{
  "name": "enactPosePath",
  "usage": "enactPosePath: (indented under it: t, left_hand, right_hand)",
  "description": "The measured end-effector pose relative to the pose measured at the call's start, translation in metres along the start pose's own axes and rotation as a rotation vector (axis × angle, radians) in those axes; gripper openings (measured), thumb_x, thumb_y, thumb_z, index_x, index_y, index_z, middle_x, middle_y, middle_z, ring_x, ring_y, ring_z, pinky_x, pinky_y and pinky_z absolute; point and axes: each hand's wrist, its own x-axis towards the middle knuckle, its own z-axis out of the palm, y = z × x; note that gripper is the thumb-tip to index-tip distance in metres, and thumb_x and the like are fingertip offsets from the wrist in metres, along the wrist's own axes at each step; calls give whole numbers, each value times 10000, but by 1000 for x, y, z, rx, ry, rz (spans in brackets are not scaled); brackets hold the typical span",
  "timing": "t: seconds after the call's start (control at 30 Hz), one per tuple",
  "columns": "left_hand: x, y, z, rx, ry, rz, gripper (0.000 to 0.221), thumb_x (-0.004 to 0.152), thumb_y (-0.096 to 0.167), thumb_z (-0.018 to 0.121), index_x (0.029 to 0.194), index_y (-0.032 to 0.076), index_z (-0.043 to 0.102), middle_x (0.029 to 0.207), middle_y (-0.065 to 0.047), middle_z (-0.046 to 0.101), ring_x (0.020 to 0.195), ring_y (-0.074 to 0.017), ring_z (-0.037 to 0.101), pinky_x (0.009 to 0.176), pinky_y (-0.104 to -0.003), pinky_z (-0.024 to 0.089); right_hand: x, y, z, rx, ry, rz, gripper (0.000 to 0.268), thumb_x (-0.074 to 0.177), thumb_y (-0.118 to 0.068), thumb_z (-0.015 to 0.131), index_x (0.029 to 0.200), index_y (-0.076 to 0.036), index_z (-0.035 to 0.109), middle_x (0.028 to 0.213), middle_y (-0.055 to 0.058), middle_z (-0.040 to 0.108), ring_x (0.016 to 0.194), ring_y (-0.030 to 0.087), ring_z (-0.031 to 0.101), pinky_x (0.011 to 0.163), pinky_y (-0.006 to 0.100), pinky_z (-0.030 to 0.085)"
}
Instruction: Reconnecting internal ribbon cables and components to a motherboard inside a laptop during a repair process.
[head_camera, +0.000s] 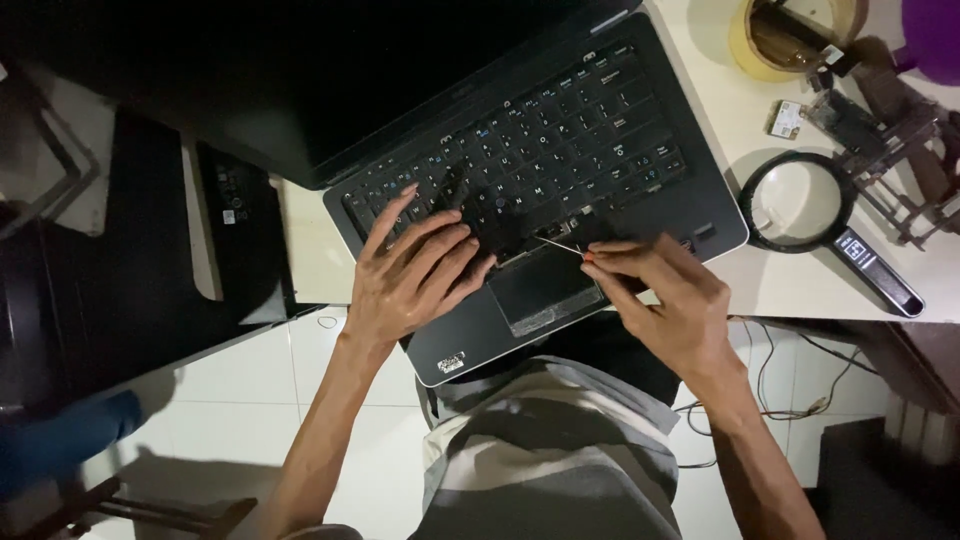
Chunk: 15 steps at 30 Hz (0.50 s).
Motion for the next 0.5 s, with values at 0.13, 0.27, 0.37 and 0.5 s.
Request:
enactPosePath:
  t: [0.13,0.27,0.37,0.5]
  left_hand:
    - [2,-1,-2,5,-21,23,111,864,183,840,905,96,784,918,-67,789,949,-242,777,1048,-567,537]
    - [2,-2,-1,17,-6,41,109,856,182,842,884,101,776,918,-69,786,944,-242,778,1044,-567,544]
    - [1,-2,-1,27,-4,51,108,863,189,836,882,105,771,922,-63,784,941,-237,778,1042,-567,546]
    - [1,-2,-1,15,9,58,101,879,191,822,872,106,767,921,-61,783,932,-235,777,1051,-568,537]
  right_hand:
    - [1,2,4,-11,-2,-95,113,898,-3,851,1002,-14,809,832,167,772,778,368,754,697,441,656]
    - [-5,13,15,-7,33,-164,172,883,-10,850,1041,-67,816,917,107,786,806,296,756,684,375,650]
    - [-4,20,16,-75,22,-234,201,901,-1,819,1078,-96,817,961,82,783,829,279,748,699,372,646]
    - [-1,27,11,-218,-11,-301,176,931,-28,782,1059,-142,822,939,78,754,795,313,704,654,416,567]
